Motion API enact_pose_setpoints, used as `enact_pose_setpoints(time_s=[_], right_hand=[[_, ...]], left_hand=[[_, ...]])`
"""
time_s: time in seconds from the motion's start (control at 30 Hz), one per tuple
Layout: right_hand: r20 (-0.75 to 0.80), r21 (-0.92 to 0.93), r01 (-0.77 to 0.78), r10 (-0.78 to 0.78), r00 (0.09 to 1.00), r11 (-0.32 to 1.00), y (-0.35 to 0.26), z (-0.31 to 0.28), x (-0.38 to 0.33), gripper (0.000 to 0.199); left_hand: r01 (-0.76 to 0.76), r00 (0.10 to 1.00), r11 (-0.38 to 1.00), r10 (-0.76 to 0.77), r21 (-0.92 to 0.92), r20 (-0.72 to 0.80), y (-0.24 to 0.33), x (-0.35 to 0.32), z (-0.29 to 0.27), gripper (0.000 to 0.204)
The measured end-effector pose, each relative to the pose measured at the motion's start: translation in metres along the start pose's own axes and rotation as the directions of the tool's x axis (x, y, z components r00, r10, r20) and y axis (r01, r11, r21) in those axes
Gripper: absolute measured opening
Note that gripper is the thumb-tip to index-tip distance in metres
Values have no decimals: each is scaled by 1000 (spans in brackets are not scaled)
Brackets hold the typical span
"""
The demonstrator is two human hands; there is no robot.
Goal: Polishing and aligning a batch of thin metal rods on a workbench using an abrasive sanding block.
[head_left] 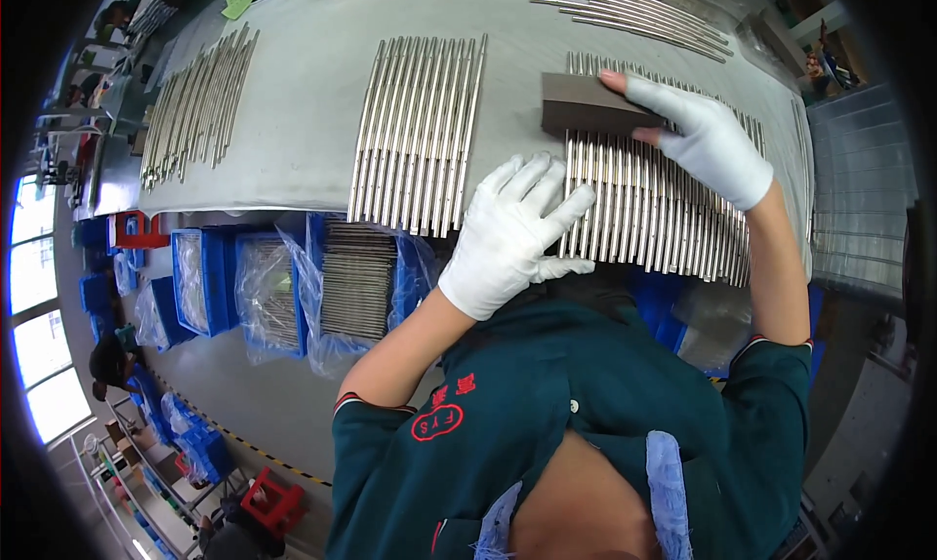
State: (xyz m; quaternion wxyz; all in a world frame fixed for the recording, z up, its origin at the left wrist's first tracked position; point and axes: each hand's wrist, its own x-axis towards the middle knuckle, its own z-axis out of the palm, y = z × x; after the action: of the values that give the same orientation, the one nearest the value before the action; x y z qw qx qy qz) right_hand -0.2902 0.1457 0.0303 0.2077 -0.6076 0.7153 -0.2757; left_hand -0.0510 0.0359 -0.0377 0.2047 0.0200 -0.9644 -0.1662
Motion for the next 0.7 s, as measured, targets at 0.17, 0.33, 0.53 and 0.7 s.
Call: enact_pose_setpoints(time_s=[0.17,0.33,0.53,0.7], right_hand=[[28,81,20,-22,999,997,12,-6,-4,63],[12,-23,24,-24,1000,999,10,-12,-4,62],[13,-3,61,-61,998,998,6,-9,2,61],[-98,-35,-132,128,987,991,26,-36,-42,63]], left_hand=[[21,1000,1000,-21,17,18,1,0,-3,78],[28,999,1000,-27,-12,34,3,2,-2,75],[25,999,1000,-24,-15,38,4,2,-4,72],[26,999,1000,-26,-14,48,4,3,-4,72]])
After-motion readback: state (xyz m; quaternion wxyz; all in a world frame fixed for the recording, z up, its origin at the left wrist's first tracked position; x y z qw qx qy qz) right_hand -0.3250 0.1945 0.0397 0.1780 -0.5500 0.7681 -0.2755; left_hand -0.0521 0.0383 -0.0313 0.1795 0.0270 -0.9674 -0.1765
